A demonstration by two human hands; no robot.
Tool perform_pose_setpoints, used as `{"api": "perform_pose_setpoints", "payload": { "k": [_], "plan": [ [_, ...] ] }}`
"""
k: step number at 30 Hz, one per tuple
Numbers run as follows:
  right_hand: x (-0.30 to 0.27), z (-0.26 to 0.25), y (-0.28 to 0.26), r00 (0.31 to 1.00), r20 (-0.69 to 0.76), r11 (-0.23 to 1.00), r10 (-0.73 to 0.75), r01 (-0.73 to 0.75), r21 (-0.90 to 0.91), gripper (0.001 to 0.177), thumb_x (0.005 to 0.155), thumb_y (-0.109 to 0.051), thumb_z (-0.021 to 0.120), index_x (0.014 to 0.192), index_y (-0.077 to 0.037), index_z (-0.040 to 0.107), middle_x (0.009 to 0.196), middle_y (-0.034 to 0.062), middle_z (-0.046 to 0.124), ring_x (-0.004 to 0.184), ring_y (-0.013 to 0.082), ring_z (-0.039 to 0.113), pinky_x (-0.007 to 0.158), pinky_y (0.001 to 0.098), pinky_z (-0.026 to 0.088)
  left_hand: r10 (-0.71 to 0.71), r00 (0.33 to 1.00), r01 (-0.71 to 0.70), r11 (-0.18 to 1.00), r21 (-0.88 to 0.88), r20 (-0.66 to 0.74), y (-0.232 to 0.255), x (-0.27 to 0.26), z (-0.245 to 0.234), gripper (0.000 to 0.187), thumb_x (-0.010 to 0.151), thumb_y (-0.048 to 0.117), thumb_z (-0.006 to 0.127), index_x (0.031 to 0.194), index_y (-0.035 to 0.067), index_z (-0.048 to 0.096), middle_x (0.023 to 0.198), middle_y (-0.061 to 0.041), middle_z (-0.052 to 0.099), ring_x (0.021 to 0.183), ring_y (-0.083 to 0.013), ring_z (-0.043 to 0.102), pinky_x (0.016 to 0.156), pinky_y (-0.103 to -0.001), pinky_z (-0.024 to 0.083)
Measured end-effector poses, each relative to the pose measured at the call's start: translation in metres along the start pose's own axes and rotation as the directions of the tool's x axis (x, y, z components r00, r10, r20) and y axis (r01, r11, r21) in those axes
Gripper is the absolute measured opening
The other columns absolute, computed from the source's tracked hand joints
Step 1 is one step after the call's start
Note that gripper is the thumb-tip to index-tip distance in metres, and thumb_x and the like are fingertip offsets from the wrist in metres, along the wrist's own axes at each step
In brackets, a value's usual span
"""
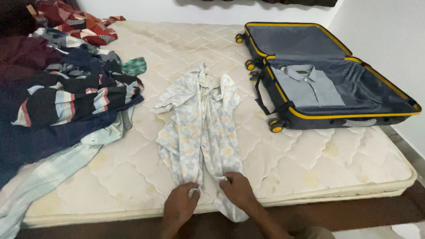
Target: The person lays a patterned shirt on the bed, buttons it up, smooths it out, and folds it neatly. The folded shirt is placed on the bed next to an open suitcase.
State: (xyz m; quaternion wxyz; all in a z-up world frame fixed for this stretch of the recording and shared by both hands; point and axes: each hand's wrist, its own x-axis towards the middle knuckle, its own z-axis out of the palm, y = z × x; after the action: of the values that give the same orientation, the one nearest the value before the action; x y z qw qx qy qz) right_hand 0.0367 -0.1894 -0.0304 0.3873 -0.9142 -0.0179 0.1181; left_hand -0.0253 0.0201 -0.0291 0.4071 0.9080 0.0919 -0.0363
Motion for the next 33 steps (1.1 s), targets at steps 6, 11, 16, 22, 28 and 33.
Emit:
{"api": "perform_pose_setpoints", "payload": {
  "k": [6,11,16,22,28,33],
  "plan": [
    [-0.014,0.022,0.017,0.965,-0.198,0.971,-0.173,0.134,-0.196,0.034,0.085,-0.033,0.073,0.091,-0.001,0.082,0.097,0.0255,0.07,0.09,0.041,0.066,0.082,0.0461,0.053,-0.129,0.991,0.128,0.991,0.048,0.017,-0.003,-0.013,0.011,0.03,0.092,0.033,0.061,0.109,0.012,0.074,0.106,-0.015,0.076,0.105,-0.034,0.07,0.092,-0.044,0.054],
    [-0.026,0.019,0.005,0.995,0.06,0.997,0.08,-0.08,-0.002,0.039,0.098,-0.035,0.062,0.094,-0.001,0.08,0.079,0.0183,0.074,0.071,0.0273,0.069,0.075,0.0407,0.054,0.114,0.962,-0.001,0.91,0.415,-0.247,0.003,-0.016,0.014,0.033,0.079,0.024,0.068,0.107,0.006,0.071,0.117,-0.017,0.06,0.105,-0.0355,0.058,0.086,-0.048,0.048],
    [-0.034,0.028,0.015,0.987,0.057,0.909,-0.148,0.114,0.402,0.022,0.089,-0.019,0.077,0.091,0.003,0.074,0.079,0.0091,0.077,0.071,0.0124,0.07,0.068,0.0309,0.057,0.34,0.94,-0.293,0.834,0.468,-0.019,-0.014,-0.012,0.036,0.02,0.089,0.015,0.065,0.107,0.006,0.068,0.113,-0.014,0.059,0.111,-0.033,0.057,0.097,-0.045,0.048],
    [-0.029,0.053,0.035,0.987,0.123,0.875,-0.103,0.032,0.483,0.019,0.089,-0.017,0.077,0.091,0.002,0.075,0.08,0.0032,0.072,0.073,0.0085,0.062,0.068,0.0285,0.053,0.322,0.909,-0.213,0.905,0.367,-0.266,-0.034,0.001,0.052,0.029,0.078,-0.001,0.068,0.107,0.0,0.07,0.112,-0.02,0.062,0.11,-0.0397,0.059,0.083,-0.047,0.052],
    [-0.028,0.062,0.034,0.996,0.057,0.878,-0.065,0.03,0.478,0.026,0.092,-0.024,0.077,0.09,0.001,0.075,0.078,0.0026,0.072,0.072,0.0084,0.06,0.067,0.0245,0.05,0.1,0.969,-0.112,0.993,-0.037,-0.227,-0.02,-0.01,0.038,0.009,0.084,0.005,0.073,0.093,0.002,0.076,0.097,-0.019,0.065,0.093,-0.0351,0.066,0.081,-0.044,0.053],
    [-0.042,0.051,0.02,0.984,0.173,0.803,0.041,-0.136,0.58,0.022,0.089,-0.02,0.076,0.098,0.0,0.073,0.081,0.0014,0.07,0.068,0.0095,0.056,0.062,0.0266,0.047,0.072,0.971,-0.155,0.914,-0.375,-0.228,0.002,-0.016,0.037,0.012,0.082,0.007,0.077,0.091,-0.001,0.072,0.086,-0.012,0.069,0.079,-0.0223,0.069,0.073,-0.035,0.056]
  ]
}}
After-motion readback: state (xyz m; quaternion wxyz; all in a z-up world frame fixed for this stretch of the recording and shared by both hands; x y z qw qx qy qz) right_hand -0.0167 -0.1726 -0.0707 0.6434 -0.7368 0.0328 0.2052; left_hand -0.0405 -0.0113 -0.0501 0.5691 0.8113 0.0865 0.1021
